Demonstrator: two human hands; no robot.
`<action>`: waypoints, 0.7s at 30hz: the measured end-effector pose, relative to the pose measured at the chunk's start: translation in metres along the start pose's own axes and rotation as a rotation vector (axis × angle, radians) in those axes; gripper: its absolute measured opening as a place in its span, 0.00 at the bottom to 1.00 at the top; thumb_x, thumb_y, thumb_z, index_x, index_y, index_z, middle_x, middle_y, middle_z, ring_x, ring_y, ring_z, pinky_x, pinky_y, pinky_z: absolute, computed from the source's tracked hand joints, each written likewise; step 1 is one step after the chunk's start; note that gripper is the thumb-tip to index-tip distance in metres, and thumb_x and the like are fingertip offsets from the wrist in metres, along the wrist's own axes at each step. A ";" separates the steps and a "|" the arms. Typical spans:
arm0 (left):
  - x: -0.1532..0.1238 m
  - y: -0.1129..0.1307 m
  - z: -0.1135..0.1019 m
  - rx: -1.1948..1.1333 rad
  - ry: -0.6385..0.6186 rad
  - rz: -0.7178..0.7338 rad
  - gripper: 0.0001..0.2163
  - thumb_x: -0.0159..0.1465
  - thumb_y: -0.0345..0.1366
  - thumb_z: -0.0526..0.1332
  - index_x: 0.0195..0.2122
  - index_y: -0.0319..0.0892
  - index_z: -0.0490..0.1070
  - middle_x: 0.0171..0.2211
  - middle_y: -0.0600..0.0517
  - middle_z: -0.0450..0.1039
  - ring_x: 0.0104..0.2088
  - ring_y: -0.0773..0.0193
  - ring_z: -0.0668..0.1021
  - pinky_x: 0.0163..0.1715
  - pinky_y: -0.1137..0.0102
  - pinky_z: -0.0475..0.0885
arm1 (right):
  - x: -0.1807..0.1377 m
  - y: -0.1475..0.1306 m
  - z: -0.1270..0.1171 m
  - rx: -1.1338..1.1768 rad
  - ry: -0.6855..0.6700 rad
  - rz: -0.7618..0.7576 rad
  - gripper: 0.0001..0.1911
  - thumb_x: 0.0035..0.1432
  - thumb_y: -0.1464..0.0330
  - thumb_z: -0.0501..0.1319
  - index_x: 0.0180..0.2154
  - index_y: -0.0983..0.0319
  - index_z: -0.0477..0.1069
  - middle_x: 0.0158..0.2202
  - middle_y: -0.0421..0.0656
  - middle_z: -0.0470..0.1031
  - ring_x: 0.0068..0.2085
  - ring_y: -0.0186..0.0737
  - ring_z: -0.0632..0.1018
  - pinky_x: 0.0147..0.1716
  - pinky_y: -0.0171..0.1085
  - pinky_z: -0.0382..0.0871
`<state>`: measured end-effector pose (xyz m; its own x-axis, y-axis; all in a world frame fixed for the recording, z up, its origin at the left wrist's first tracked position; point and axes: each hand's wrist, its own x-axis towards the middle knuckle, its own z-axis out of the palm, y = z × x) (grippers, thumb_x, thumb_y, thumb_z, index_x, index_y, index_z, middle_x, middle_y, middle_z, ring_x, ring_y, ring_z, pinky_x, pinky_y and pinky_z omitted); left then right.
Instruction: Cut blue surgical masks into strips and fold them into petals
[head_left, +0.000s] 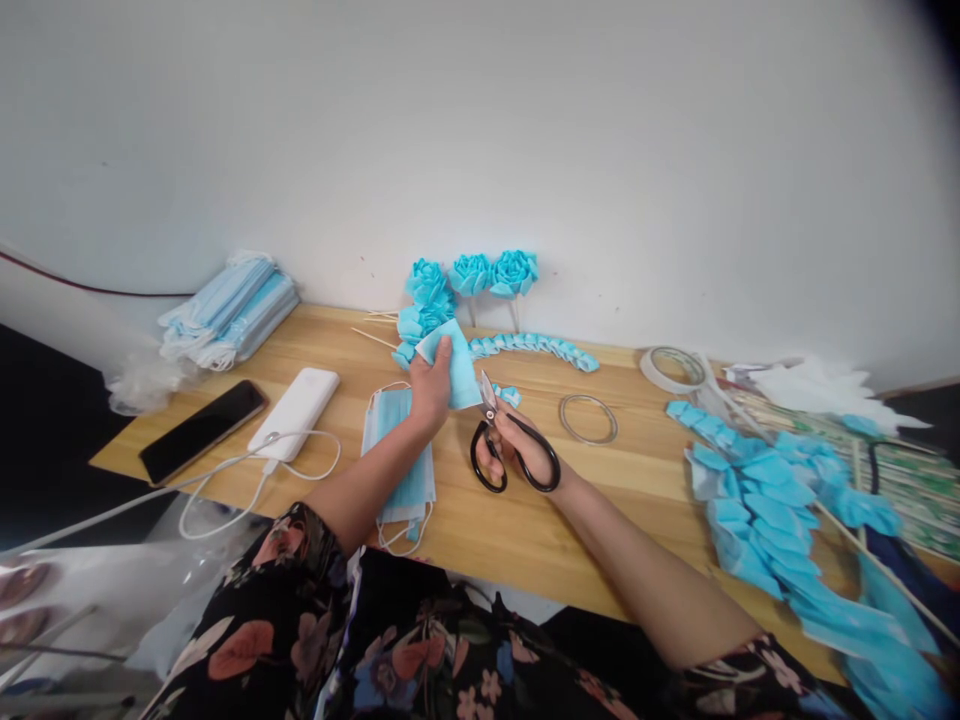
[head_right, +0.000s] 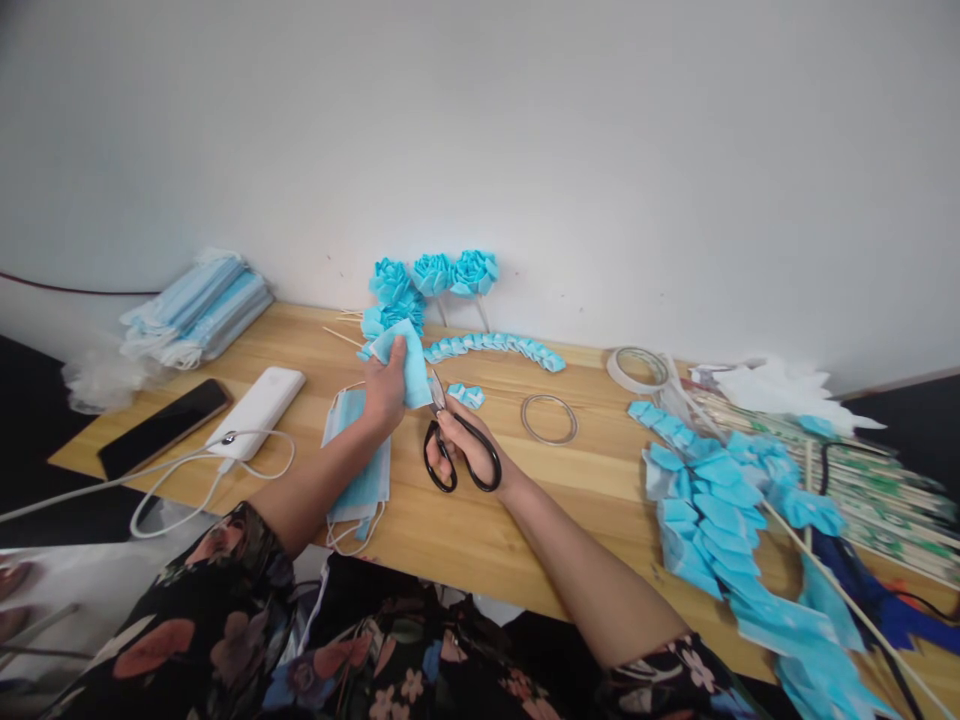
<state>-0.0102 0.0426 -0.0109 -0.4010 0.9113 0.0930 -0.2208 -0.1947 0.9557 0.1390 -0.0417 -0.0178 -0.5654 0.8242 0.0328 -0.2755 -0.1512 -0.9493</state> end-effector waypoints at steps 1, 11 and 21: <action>0.000 0.000 0.000 -0.003 0.000 -0.003 0.19 0.59 0.48 0.64 0.44 0.39 0.76 0.48 0.44 0.78 0.50 0.53 0.77 0.51 0.63 0.71 | 0.000 -0.001 0.000 0.000 0.000 -0.003 0.30 0.65 0.49 0.52 0.60 0.60 0.55 0.24 0.37 0.74 0.17 0.32 0.70 0.16 0.30 0.65; 0.005 0.003 -0.002 0.018 0.016 0.017 0.16 0.60 0.47 0.62 0.41 0.40 0.76 0.44 0.46 0.79 0.46 0.56 0.78 0.50 0.64 0.71 | 0.000 -0.001 0.001 0.015 0.003 0.007 0.29 0.65 0.49 0.53 0.59 0.60 0.55 0.23 0.37 0.74 0.17 0.32 0.69 0.16 0.31 0.66; -0.009 -0.002 0.003 0.058 -0.033 0.001 0.17 0.59 0.49 0.63 0.37 0.38 0.75 0.37 0.47 0.79 0.41 0.58 0.79 0.46 0.65 0.73 | 0.002 0.010 -0.002 0.039 0.053 -0.014 0.26 0.65 0.49 0.52 0.56 0.59 0.58 0.24 0.37 0.74 0.17 0.33 0.71 0.15 0.31 0.66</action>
<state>-0.0031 0.0357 -0.0127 -0.3716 0.9228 0.1018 -0.1686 -0.1749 0.9700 0.1370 -0.0404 -0.0279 -0.5191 0.8542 0.0287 -0.3141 -0.1595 -0.9359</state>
